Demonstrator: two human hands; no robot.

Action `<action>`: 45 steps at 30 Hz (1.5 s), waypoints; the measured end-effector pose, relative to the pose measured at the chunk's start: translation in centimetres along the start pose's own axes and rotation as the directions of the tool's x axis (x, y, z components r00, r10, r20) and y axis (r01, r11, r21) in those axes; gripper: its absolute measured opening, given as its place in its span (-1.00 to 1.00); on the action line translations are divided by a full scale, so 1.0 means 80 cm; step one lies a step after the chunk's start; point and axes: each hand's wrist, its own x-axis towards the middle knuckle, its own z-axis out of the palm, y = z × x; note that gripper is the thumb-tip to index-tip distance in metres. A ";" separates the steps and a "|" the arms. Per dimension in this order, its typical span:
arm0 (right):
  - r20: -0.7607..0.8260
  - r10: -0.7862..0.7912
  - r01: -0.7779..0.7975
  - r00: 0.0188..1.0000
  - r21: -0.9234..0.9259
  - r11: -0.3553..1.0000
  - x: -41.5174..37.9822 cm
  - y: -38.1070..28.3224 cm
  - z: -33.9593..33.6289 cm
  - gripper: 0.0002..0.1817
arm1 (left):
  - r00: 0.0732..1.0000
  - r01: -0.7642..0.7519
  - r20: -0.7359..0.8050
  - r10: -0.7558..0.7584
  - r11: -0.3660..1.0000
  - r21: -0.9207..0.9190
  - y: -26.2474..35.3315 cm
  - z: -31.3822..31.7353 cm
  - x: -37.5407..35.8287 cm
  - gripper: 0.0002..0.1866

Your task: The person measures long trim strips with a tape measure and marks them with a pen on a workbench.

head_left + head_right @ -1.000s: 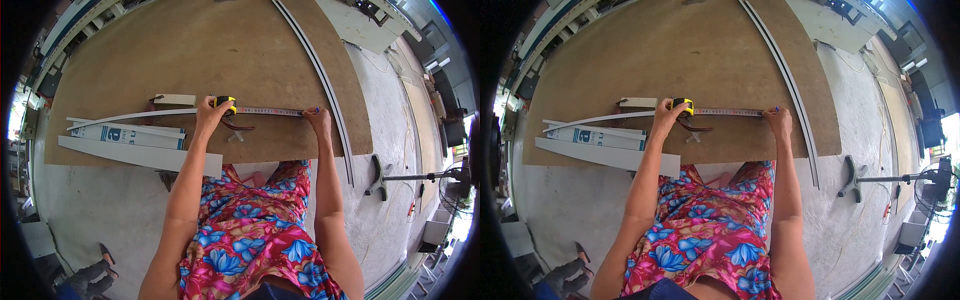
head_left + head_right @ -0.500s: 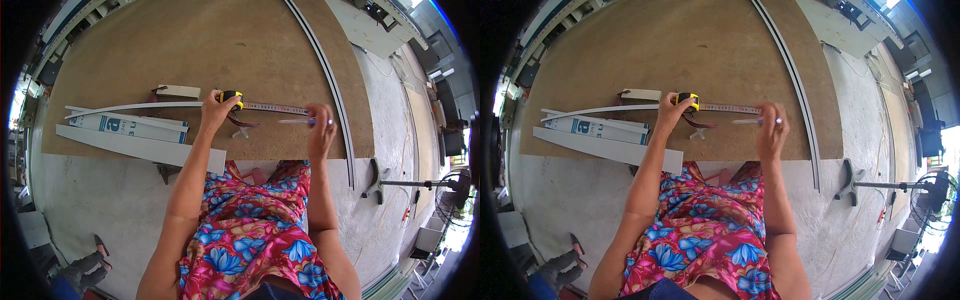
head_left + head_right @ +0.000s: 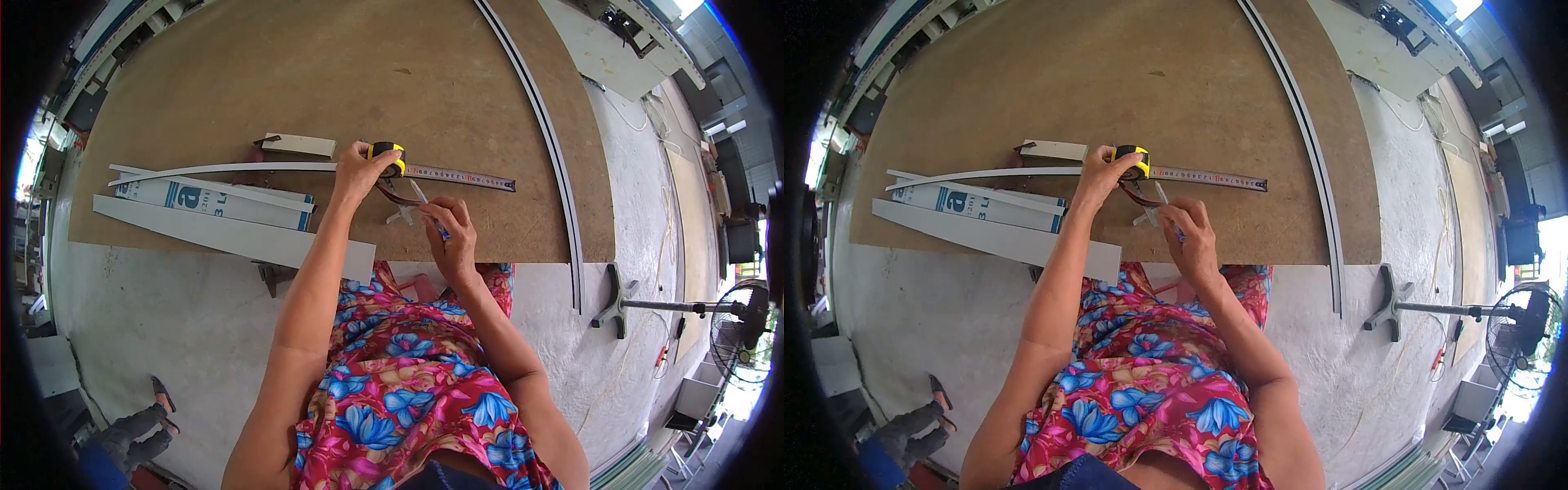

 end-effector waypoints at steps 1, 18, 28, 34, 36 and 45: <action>0.000 -0.004 0.004 1.000 -0.001 1.000 0.001 0.001 0.002 -0.76 | 1.000 -0.002 -0.003 0.002 1.000 0.007 0.001 0.000 -0.001 -0.36; 0.023 -0.004 0.005 1.000 -0.004 1.000 -0.001 0.006 0.006 -0.72 | 1.000 0.018 0.010 -0.017 0.999 -0.042 0.012 0.000 -0.009 -0.43; -0.033 0.050 -0.048 0.998 0.054 0.997 -0.006 0.004 0.009 -0.81 | 1.000 0.028 0.015 -0.027 0.998 -0.057 0.012 0.001 -0.012 -0.44; -0.371 0.002 0.006 0.929 0.021 1.000 0.022 0.004 -0.059 -0.95 | 0.999 0.051 0.023 -0.049 0.996 -0.076 0.007 -0.002 -0.010 -0.42; -0.470 0.082 -0.099 0.879 -0.011 0.995 0.034 0.022 -0.098 -0.88 | 0.999 0.036 0.026 -0.034 0.996 -0.084 0.008 0.000 -0.010 -0.42; -0.353 0.408 -0.248 0.842 0.419 0.874 0.034 0.022 -0.112 -0.83 | 0.999 -0.027 -0.022 0.027 1.000 0.009 -0.003 0.000 -0.009 -0.39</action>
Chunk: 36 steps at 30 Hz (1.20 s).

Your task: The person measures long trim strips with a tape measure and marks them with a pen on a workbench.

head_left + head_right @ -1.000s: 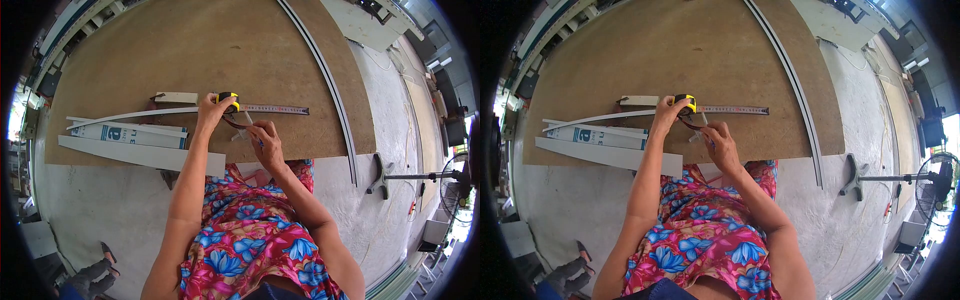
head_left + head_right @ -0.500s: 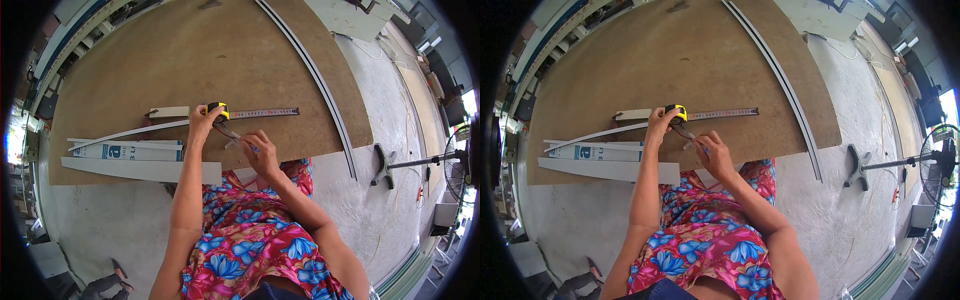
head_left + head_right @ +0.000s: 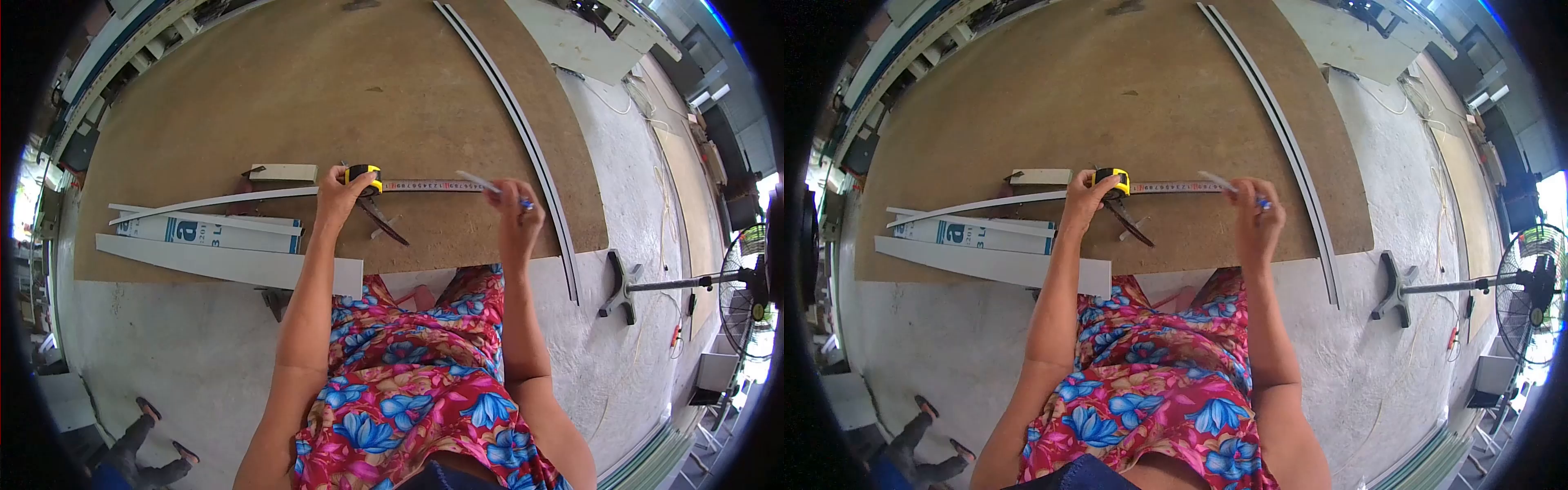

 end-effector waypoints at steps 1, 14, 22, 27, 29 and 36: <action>0.069 -0.015 0.016 0.998 -0.010 1.000 -0.010 0.008 0.009 -0.87 | 1.000 0.001 -0.003 -0.001 1.000 0.006 0.003 0.001 -0.001 -0.39; 0.385 -0.220 0.322 0.896 -0.223 0.920 -0.060 0.037 0.073 -0.85 | 0.999 0.029 -0.024 -0.026 0.993 0.118 0.009 0.010 0.011 -0.37; 0.411 -0.215 0.327 0.886 -0.223 0.918 -0.058 0.048 0.091 -0.85 | 1.000 0.012 -0.010 -0.011 0.994 0.107 0.007 0.009 0.014 -0.36; 0.412 -0.173 0.294 0.895 -0.251 0.922 -0.058 0.046 0.096 -0.87 | 1.000 0.018 -0.021 -0.017 0.997 0.071 0.012 0.009 0.010 -0.36; 0.411 -0.139 0.264 0.901 -0.264 0.928 -0.057 0.043 0.092 -0.88 | 0.999 -0.023 -0.022 0.024 0.998 0.057 -0.004 0.011 0.018 -0.36; 0.387 -0.195 0.312 0.901 -0.265 0.912 -0.058 0.041 0.094 -0.91 | 1.000 -0.012 -0.022 0.013 0.997 0.070 0.006 0.008 0.011 -0.34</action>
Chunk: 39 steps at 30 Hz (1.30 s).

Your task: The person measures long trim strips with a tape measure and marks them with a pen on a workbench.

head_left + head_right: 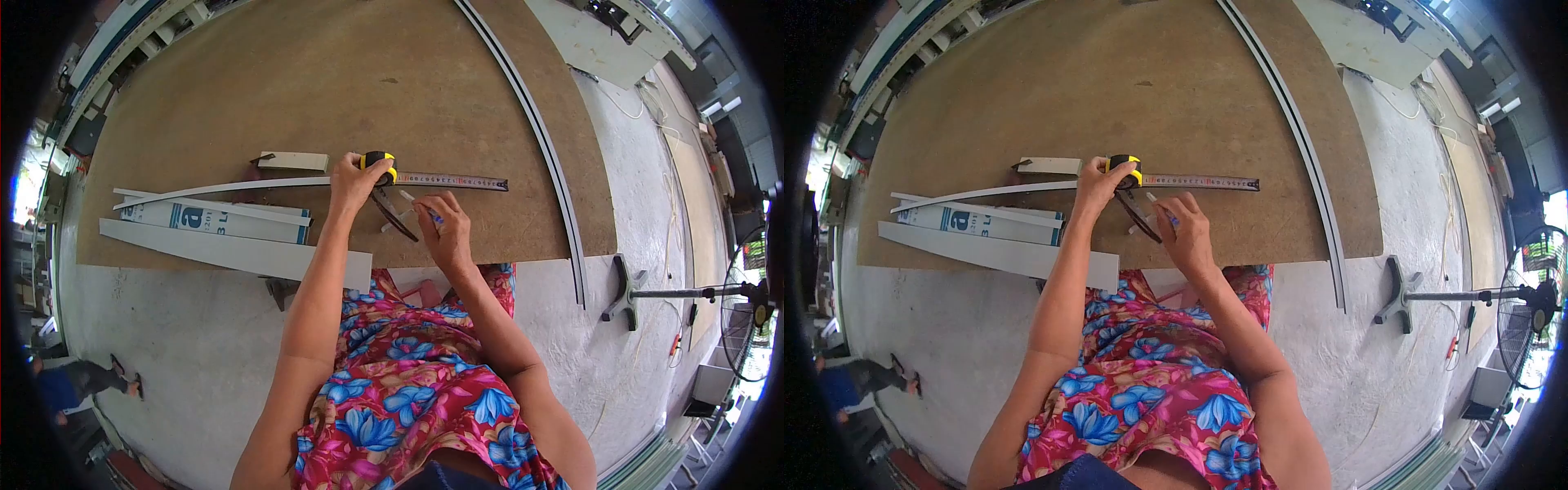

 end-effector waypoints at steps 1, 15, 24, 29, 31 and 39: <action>-0.011 0.008 -0.007 1.000 0.003 1.000 0.001 -0.006 -0.003 -0.91 | 1.000 -0.013 -0.015 0.013 1.000 0.006 -0.010 0.004 0.005 -0.34; -0.242 0.552 -0.598 0.798 -0.203 0.775 0.040 0.155 -0.148 -0.77 | 1.000 0.018 0.012 -0.017 0.997 -0.069 -0.001 -0.005 -0.002 -0.39; -0.058 0.742 -0.744 0.668 -0.026 0.667 0.036 0.169 -0.139 -0.71 | 1.000 -0.023 0.011 0.024 0.998 -0.063 -0.015 -0.002 0.005 -0.38; -0.051 0.728 -0.730 0.684 -0.066 0.681 0.038 0.171 -0.141 -0.71 | 1.000 0.002 0.006 -0.001 0.999 -0.040 -0.003 -0.006 -0.003 -0.38; -0.058 0.720 -0.722 0.692 -0.053 0.690 0.038 0.168 -0.138 -0.71 | 1.000 0.009 0.009 -0.009 0.999 -0.041 -0.005 -0.005 -0.002 -0.35; -0.014 0.729 -0.729 0.684 -0.037 0.683 0.042 0.160 -0.143 -0.73 | 0.998 0.060 0.043 -0.054 0.988 -0.144 0.000 -0.012 -0.007 -0.39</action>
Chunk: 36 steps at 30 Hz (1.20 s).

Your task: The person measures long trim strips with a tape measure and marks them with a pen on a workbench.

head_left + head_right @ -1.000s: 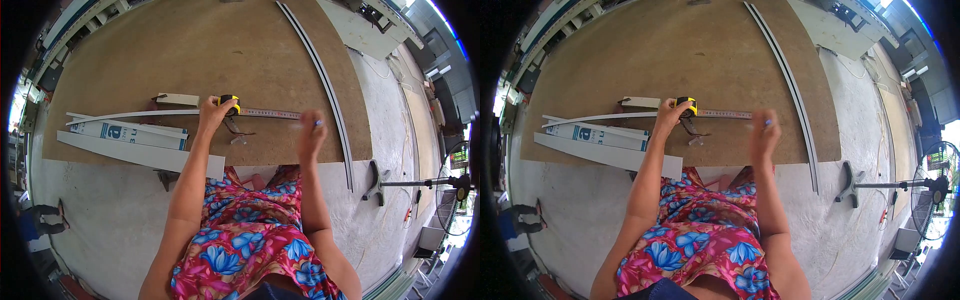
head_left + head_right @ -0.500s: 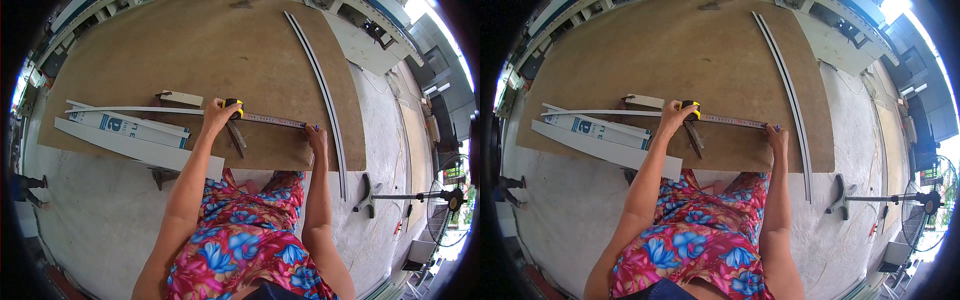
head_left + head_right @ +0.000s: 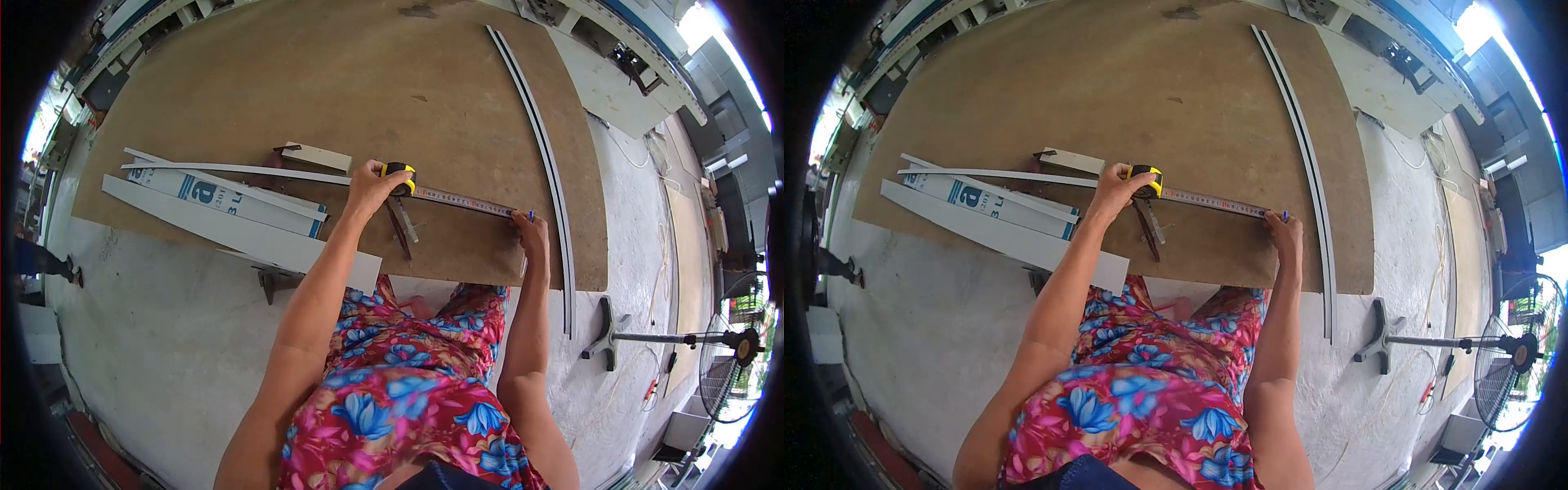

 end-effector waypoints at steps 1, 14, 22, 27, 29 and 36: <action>0.008 0.005 -0.005 1.000 0.006 1.000 0.002 0.003 0.000 -0.73 | 1.000 -0.004 -0.003 0.004 1.000 0.007 0.002 -0.002 -0.003 -0.39; -0.063 0.102 -0.097 0.993 0.078 0.992 0.026 0.031 -0.053 -0.77 | 0.985 0.048 -0.165 -0.055 0.998 -0.045 -0.036 -0.191 0.018 -0.52; -0.087 0.175 -0.160 0.981 0.162 0.974 0.047 0.037 -0.100 -0.84 | 0.983 0.085 -0.159 -0.095 0.994 -0.066 -0.045 -0.242 0.028 -0.54; -0.101 0.235 -0.219 0.967 0.147 0.965 0.063 0.038 -0.126 -0.80 | 0.992 0.088 -0.081 -0.092 0.995 -0.043 -0.031 -0.227 0.033 -0.53; -0.080 0.248 -0.236 0.965 0.140 0.962 0.075 0.045 -0.140 -0.79 | 0.993 0.100 -0.069 -0.100 0.995 -0.003 -0.023 -0.217 0.033 -0.54; -0.149 0.263 -0.255 0.953 0.071 0.964 0.088 0.054 -0.141 -0.75 | 0.996 0.067 -0.055 -0.067 0.998 -0.001 -0.033 -0.199 0.035 -0.53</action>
